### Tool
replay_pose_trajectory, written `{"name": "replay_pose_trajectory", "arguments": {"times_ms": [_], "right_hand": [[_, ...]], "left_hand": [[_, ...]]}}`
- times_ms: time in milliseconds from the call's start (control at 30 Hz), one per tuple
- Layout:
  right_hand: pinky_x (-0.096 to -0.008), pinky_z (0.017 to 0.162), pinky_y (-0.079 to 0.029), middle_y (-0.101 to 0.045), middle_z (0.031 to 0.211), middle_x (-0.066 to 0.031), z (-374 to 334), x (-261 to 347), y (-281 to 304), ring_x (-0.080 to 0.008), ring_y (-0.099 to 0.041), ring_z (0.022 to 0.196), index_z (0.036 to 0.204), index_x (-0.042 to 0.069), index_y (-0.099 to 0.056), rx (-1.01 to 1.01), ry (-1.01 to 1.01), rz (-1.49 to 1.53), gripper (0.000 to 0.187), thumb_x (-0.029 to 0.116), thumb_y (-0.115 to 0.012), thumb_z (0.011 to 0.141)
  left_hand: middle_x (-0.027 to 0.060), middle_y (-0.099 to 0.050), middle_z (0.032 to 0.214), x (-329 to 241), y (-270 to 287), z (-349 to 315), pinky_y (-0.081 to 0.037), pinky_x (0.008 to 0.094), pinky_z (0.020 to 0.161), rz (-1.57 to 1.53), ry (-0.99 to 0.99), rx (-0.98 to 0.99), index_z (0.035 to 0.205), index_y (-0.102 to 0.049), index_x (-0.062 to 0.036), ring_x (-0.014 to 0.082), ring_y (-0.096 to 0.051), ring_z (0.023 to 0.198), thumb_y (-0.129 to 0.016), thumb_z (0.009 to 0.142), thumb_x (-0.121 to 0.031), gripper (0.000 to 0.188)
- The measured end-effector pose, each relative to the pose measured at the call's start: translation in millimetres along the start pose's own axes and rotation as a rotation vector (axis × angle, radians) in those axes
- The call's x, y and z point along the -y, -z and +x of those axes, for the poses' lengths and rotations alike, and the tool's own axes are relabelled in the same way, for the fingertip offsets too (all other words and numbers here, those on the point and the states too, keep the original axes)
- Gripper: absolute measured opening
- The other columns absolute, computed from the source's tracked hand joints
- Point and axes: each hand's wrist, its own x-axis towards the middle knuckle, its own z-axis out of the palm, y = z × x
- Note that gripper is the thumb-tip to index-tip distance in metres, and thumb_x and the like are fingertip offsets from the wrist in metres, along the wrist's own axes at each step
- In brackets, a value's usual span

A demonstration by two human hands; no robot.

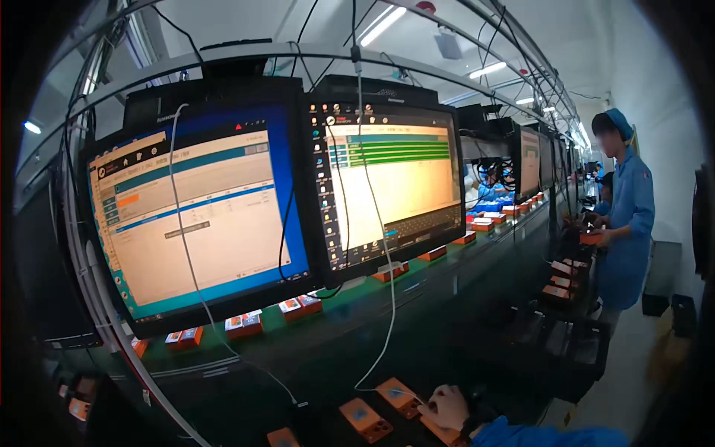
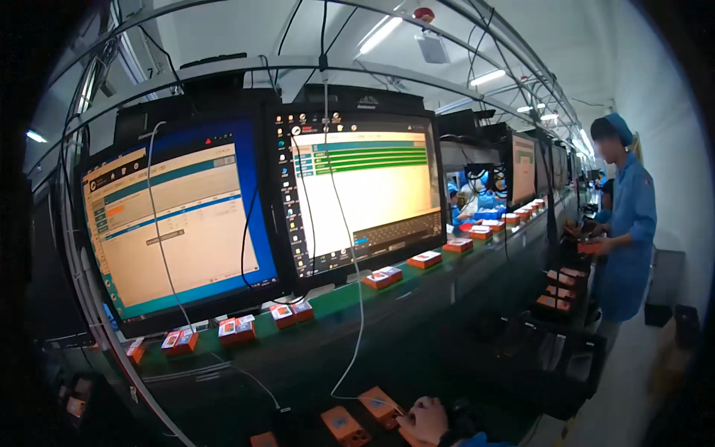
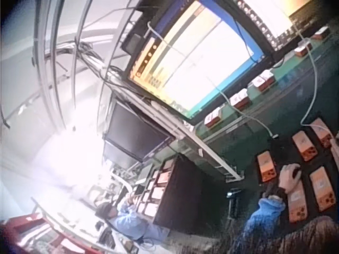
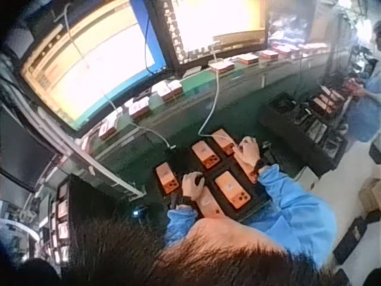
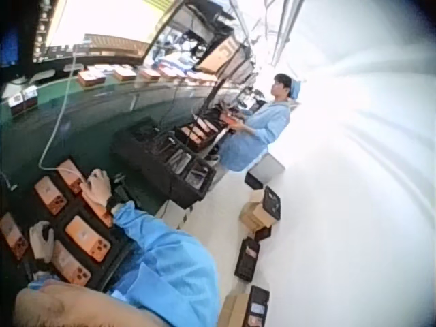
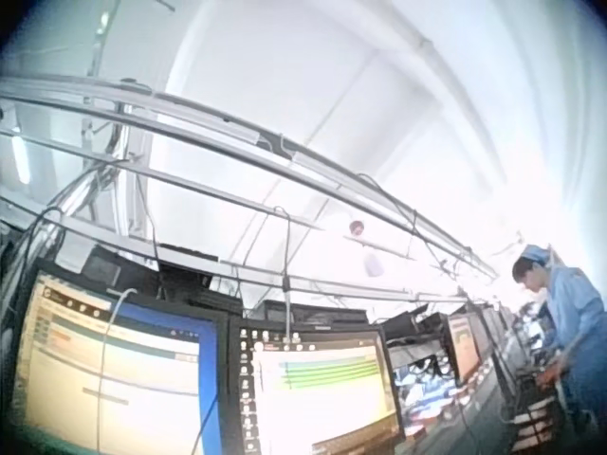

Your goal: Scanning barcodes on handheld mobile devices and checking status on a computer monitor at an industrial testing station.

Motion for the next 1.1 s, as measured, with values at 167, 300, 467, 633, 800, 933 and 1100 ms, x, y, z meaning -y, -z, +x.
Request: {"name": "replay_pose_trajectory", "arguments": {"times_ms": [167, 300, 467, 633, 800, 933, 1100], "right_hand": [[-0.0441, 0.073, -0.044, -0.059, 0.086, -0.0056, 18.1, 11.6, -4.4, -0.0317, -0.054, 0.085, 0.073, 0.012, -0.062, -0.112, 0.211, -0.183, 0.021, 0.027, -0.057, 0.086], [-0.0536, 0.057, -0.044, -0.060, 0.070, -0.0206, 27.7, 30.0, 44.5, -0.0434, -0.059, 0.067, 0.086, 0.010, -0.052, -0.199, 0.009, 0.195, 0.017, 0.024, -0.048, 0.094], [-0.0457, 0.054, -0.039, -0.052, 0.071, -0.0241, 62.7, 62.1, 58.5, -0.0455, -0.055, 0.074, 0.082, 0.002, -0.049, -0.170, 0.083, 0.494, 0.024, 0.020, -0.046, 0.098], [-0.0419, 0.063, -0.044, -0.058, 0.074, -0.0227, 100.9, 98.3, 16.4, -0.0450, -0.057, 0.076, 0.086, 0.000, -0.054, -0.115, -0.024, 0.687, 0.031, 0.027, -0.044, 0.099], [-0.0546, 0.073, -0.044, -0.061, 0.088, -0.0247, 118.9, 150.4, -52.4, -0.0469, -0.056, 0.086, 0.088, 0.003, -0.055, -0.123, 0.053, 0.547, 0.033, 0.031, -0.042, 0.098], [-0.0560, 0.070, -0.041, -0.059, 0.085, -0.0242, 131.9, 183.0, -108.0, -0.0485, -0.054, 0.084, 0.084, 0.003, -0.050, -0.024, -0.011, 0.530, 0.033, 0.032, -0.042, 0.098], [-0.0540, 0.075, -0.045, -0.063, 0.093, -0.0224, 128.5, 191.5, -135.4, -0.0468, -0.056, 0.091, 0.094, 0.004, -0.057, 0.122, 0.193, 0.597, 0.032, 0.030, -0.040, 0.098]], "left_hand": [[0.0178, -0.066, 0.095, 4.0, 2.7, 0.1, -0.046, 0.0461, 0.082, -0.062, 0.008, -0.059, 0.090, -0.066, -0.0025, 0.0393, -0.057, 0.088, -0.065, 0.081, -0.015, 0.016], [0.0186, -0.062, 0.095, 28.2, 5.5, 36.5, -0.046, 0.0456, 0.083, 0.037, 0.243, -0.316, 0.103, -0.060, -0.0073, 0.0399, -0.057, 0.095, -0.069, 0.073, -0.018, 0.033], [0.0267, -0.053, 0.125, 57.1, 30.8, 78.1, -0.042, 0.0456, 0.097, 0.369, 0.773, 0.006, 0.121, -0.050, 0.0063, 0.0407, -0.050, 0.117, -0.066, 0.080, -0.049, 0.071], [0.0246, -0.065, 0.101, 74.0, 31.6, 86.1, -0.049, 0.0480, 0.085, 0.360, 0.910, -0.067, 0.113, -0.054, 0.0026, 0.0413, -0.063, 0.096, -0.066, 0.083, -0.041, 0.054], [0.0246, -0.065, 0.089, 76.9, 40.2, 40.0, -0.049, 0.0479, 0.070, -0.005, 0.550, -0.567, 0.107, -0.050, -0.0001, 0.0415, -0.065, 0.084, -0.056, 0.092, -0.020, 0.026], [0.0093, -0.057, 0.077, 20.3, 51.5, 3.6, -0.044, 0.0310, 0.060, -0.219, 0.477, -0.854, 0.105, -0.045, 0.0006, 0.0184, -0.057, 0.066, -0.049, 0.097, -0.018, 0.021], [0.0059, -0.053, 0.091, 34.2, 50.4, -14.2, -0.040, 0.0251, 0.068, -0.451, 0.500, -0.991, 0.109, -0.042, -0.0012, 0.0095, -0.048, 0.079, -0.045, 0.100, -0.020, 0.021]]}}
